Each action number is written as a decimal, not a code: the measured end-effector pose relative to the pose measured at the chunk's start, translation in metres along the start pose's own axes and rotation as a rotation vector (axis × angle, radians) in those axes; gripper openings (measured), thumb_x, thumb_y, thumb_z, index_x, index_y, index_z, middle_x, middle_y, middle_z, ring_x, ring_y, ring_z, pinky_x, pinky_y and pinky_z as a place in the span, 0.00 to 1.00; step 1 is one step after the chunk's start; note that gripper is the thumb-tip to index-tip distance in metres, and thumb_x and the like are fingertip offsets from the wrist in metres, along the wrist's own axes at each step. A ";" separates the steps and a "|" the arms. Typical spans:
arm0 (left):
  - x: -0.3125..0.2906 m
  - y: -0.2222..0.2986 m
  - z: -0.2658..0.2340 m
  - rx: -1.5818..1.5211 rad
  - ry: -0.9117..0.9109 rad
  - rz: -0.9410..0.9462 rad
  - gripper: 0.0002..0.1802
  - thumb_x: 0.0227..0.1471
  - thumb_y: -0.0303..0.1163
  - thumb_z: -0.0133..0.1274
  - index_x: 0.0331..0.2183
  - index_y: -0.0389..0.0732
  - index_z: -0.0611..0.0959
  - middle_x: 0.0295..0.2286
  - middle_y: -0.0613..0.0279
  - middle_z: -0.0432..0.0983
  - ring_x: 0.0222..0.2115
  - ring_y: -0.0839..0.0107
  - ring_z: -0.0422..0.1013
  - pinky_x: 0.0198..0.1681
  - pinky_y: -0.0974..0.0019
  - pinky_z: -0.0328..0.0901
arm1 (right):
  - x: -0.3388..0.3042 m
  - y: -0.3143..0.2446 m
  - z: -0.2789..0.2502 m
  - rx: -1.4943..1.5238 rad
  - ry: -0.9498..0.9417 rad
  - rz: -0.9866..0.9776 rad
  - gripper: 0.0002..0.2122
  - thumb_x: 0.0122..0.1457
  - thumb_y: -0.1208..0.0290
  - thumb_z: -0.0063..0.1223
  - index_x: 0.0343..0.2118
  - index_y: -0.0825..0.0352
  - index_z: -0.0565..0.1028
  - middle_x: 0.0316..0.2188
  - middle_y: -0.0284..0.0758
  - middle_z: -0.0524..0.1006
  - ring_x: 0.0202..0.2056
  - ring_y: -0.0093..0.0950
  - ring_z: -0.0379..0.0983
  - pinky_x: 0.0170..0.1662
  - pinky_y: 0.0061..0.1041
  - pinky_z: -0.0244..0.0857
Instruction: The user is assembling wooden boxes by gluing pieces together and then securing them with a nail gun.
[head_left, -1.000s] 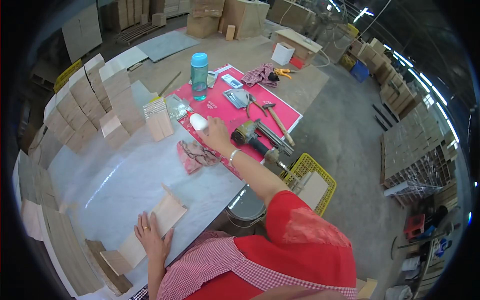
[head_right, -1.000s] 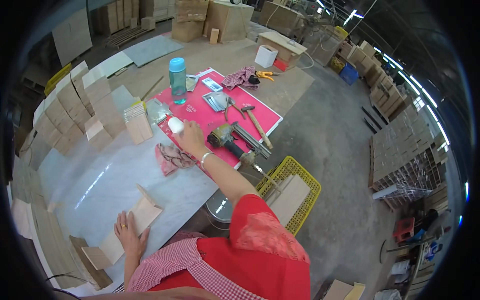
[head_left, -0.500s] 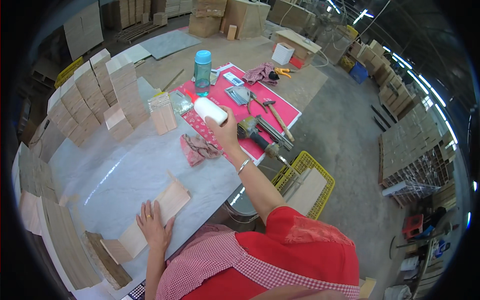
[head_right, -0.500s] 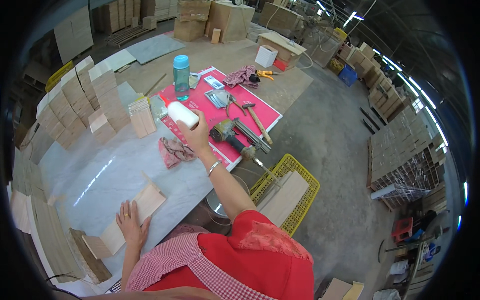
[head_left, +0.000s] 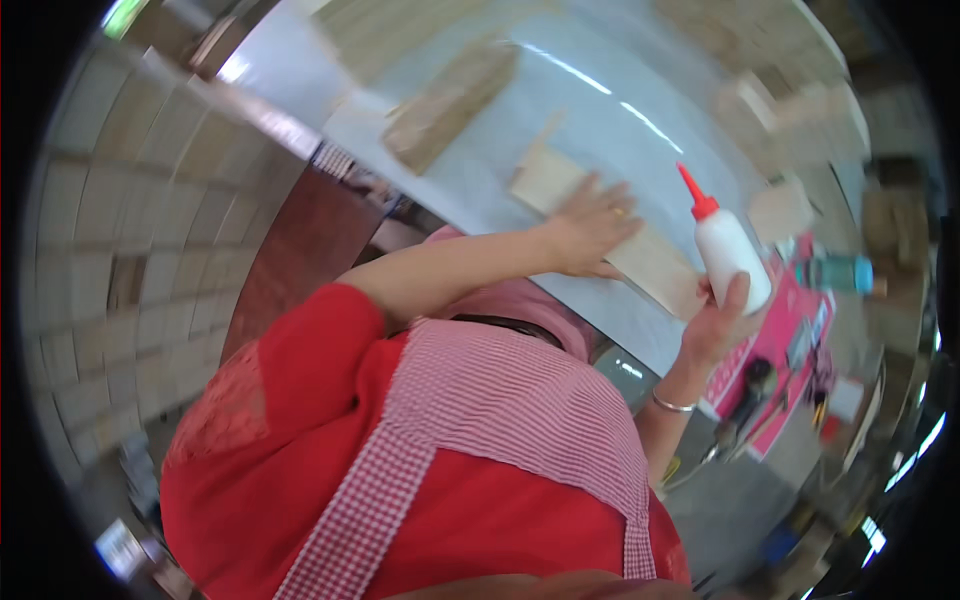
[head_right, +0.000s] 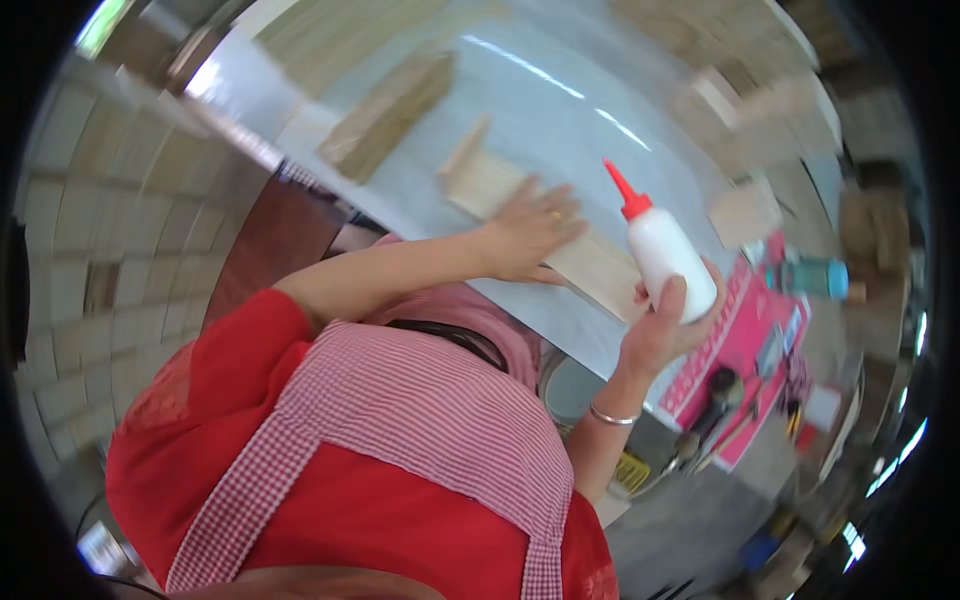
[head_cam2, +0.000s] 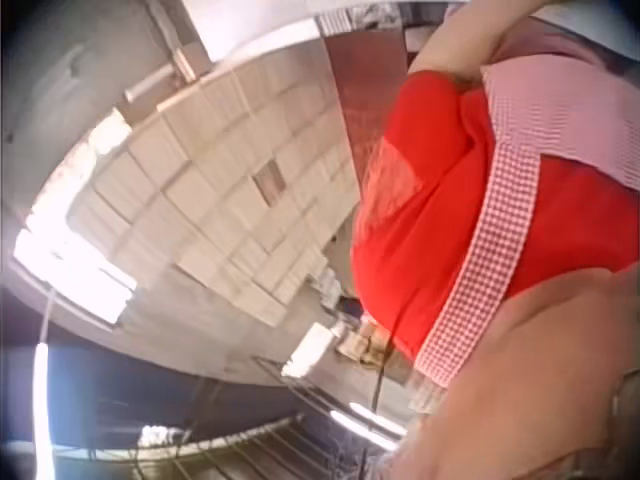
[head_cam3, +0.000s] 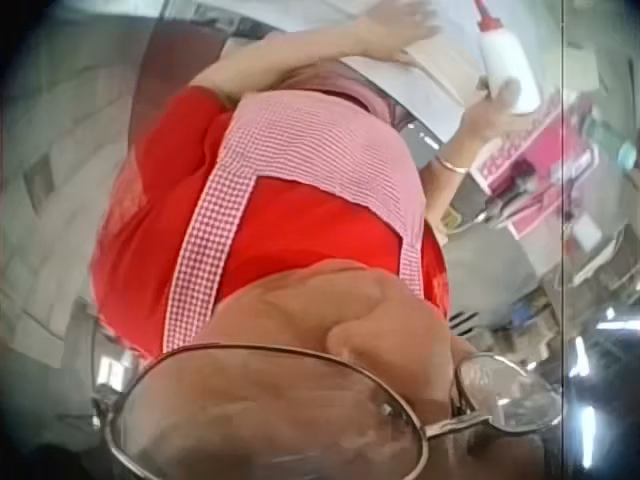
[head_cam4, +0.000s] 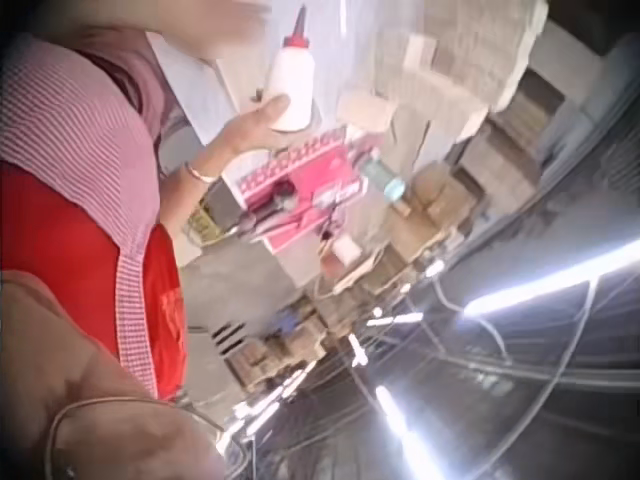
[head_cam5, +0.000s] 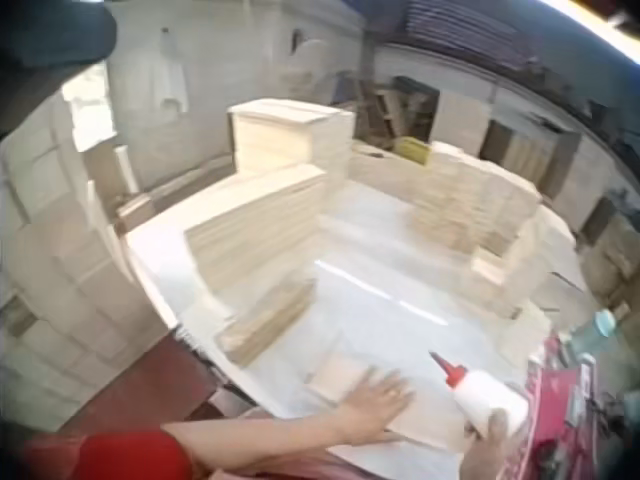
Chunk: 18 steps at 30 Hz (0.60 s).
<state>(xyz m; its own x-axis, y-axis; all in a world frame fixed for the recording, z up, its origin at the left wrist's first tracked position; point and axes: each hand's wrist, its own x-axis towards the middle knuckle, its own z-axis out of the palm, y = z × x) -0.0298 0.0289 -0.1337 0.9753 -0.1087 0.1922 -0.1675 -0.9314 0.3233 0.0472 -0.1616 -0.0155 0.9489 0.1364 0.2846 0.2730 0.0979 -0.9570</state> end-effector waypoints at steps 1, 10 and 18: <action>0.004 0.001 -0.003 0.014 0.047 0.031 0.49 0.53 0.65 0.56 0.66 0.43 0.65 0.64 0.48 0.60 0.68 0.47 0.51 0.68 0.31 0.41 | 0.002 -0.004 0.005 -0.014 -0.071 -0.005 0.26 0.58 0.60 0.64 0.53 0.71 0.69 0.42 0.42 0.74 0.31 0.32 0.76 0.24 0.26 0.71; -0.006 -0.005 -0.006 -0.068 0.072 -0.009 0.44 0.52 0.62 0.58 0.62 0.45 0.71 0.60 0.51 0.67 0.66 0.48 0.55 0.68 0.31 0.45 | -0.023 -0.002 0.052 -0.127 -0.347 0.006 0.29 0.55 0.60 0.69 0.54 0.69 0.69 0.48 0.37 0.70 0.42 0.29 0.73 0.38 0.26 0.73; -0.005 -0.008 0.000 -0.092 0.082 -0.022 0.39 0.55 0.65 0.50 0.61 0.54 0.72 0.59 0.60 0.71 0.65 0.49 0.58 0.66 0.33 0.49 | -0.031 -0.005 0.072 -0.149 -0.416 0.048 0.29 0.54 0.63 0.71 0.54 0.69 0.69 0.48 0.36 0.71 0.47 0.26 0.71 0.50 0.27 0.68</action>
<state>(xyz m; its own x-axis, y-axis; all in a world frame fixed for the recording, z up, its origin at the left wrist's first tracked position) -0.0331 0.0371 -0.1374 0.9646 -0.0564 0.2576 -0.1623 -0.8969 0.4115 0.0046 -0.0949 -0.0151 0.8249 0.5252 0.2090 0.2791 -0.0570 -0.9586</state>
